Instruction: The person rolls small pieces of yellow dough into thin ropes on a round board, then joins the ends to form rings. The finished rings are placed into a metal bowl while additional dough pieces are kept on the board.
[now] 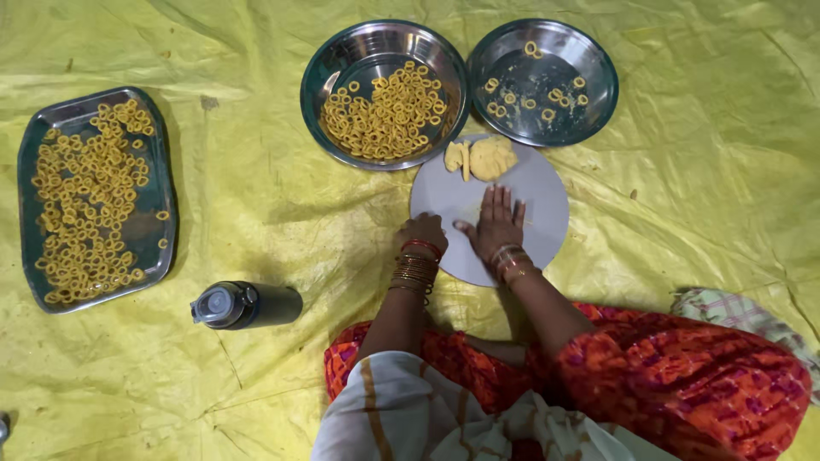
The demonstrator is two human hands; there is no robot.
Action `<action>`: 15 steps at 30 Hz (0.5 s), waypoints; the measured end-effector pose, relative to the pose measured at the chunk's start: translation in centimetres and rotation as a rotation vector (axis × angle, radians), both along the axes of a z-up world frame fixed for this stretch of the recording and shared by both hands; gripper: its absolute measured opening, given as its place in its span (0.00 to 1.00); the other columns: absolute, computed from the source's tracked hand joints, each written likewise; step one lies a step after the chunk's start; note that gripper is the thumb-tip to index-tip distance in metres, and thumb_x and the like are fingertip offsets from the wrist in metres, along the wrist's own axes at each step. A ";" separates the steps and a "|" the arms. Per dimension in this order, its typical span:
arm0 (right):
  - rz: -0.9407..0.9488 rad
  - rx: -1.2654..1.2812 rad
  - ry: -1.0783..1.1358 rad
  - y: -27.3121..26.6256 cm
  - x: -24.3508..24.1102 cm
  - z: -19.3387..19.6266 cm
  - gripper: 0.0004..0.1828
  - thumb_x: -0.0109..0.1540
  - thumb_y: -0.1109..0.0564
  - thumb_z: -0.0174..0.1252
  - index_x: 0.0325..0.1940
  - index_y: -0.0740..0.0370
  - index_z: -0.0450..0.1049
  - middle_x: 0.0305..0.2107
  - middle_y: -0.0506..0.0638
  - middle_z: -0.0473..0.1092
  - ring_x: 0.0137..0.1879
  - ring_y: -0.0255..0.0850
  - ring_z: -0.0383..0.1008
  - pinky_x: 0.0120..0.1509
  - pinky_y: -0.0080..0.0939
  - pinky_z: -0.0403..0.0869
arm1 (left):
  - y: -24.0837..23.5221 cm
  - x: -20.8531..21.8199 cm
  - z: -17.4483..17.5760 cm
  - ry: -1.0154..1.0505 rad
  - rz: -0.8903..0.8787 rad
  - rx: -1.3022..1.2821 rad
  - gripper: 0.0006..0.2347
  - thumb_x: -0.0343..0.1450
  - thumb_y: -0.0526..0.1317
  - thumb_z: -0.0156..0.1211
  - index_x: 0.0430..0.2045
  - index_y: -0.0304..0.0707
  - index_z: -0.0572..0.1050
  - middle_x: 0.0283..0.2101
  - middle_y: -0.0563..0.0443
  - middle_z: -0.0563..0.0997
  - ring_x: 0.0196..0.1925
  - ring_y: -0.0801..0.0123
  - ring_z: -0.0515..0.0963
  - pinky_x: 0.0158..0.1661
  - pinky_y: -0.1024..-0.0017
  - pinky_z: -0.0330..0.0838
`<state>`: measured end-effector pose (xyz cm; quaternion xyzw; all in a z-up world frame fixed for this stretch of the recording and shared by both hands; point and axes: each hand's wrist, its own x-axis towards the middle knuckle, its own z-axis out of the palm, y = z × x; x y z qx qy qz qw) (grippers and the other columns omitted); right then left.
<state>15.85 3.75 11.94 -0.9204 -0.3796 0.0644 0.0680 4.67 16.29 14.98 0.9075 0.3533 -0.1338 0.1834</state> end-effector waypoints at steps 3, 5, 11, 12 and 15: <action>-0.032 -0.045 -0.045 0.6 -0.5 -0.1 0.56 0.64 0.23 0.40 0.79 0.69 0.37 0.77 0.61 0.37 0.83 0.53 0.31 0.81 0.64 0.31 | 0.0 0.0 0.0 0.011 0.015 -0.006 0.14 0.74 0.48 0.55 0.53 0.50 0.76 0.62 0.52 0.74 0.63 0.48 0.74 0.55 0.48 0.74; 0.019 -0.035 -0.147 -0.3 -2.6 -0.5 0.55 0.65 0.24 0.39 0.79 0.70 0.38 0.78 0.62 0.36 0.83 0.54 0.32 0.80 0.63 0.33 | 0.2 0.2 0.1 0.026 0.025 -0.013 0.14 0.74 0.47 0.54 0.53 0.50 0.77 0.62 0.52 0.74 0.63 0.48 0.75 0.54 0.50 0.75; 0.177 -0.100 0.236 -5.2 -5.9 0.9 0.55 0.64 0.22 0.33 0.80 0.63 0.31 0.79 0.59 0.29 0.84 0.49 0.26 0.82 0.56 0.33 | 0.1 0.8 -0.1 0.008 -0.004 0.022 0.14 0.75 0.47 0.54 0.53 0.52 0.78 0.62 0.50 0.75 0.63 0.49 0.75 0.57 0.53 0.74; 0.157 -0.129 0.192 -5.9 -6.1 1.3 0.55 0.64 0.22 0.32 0.80 0.64 0.30 0.78 0.60 0.28 0.83 0.49 0.25 0.82 0.57 0.32 | 0.1 0.8 -0.1 0.016 0.007 0.017 0.14 0.74 0.47 0.54 0.53 0.53 0.78 0.62 0.50 0.73 0.63 0.48 0.74 0.57 0.53 0.74; 0.105 -0.177 0.097 -6.3 -5.7 2.4 0.56 0.65 0.21 0.29 0.80 0.65 0.28 0.77 0.60 0.27 0.82 0.51 0.23 0.81 0.59 0.28 | 0.1 0.8 -0.2 0.033 0.030 -0.009 0.14 0.74 0.48 0.53 0.53 0.53 0.77 0.62 0.52 0.73 0.64 0.50 0.73 0.56 0.52 0.73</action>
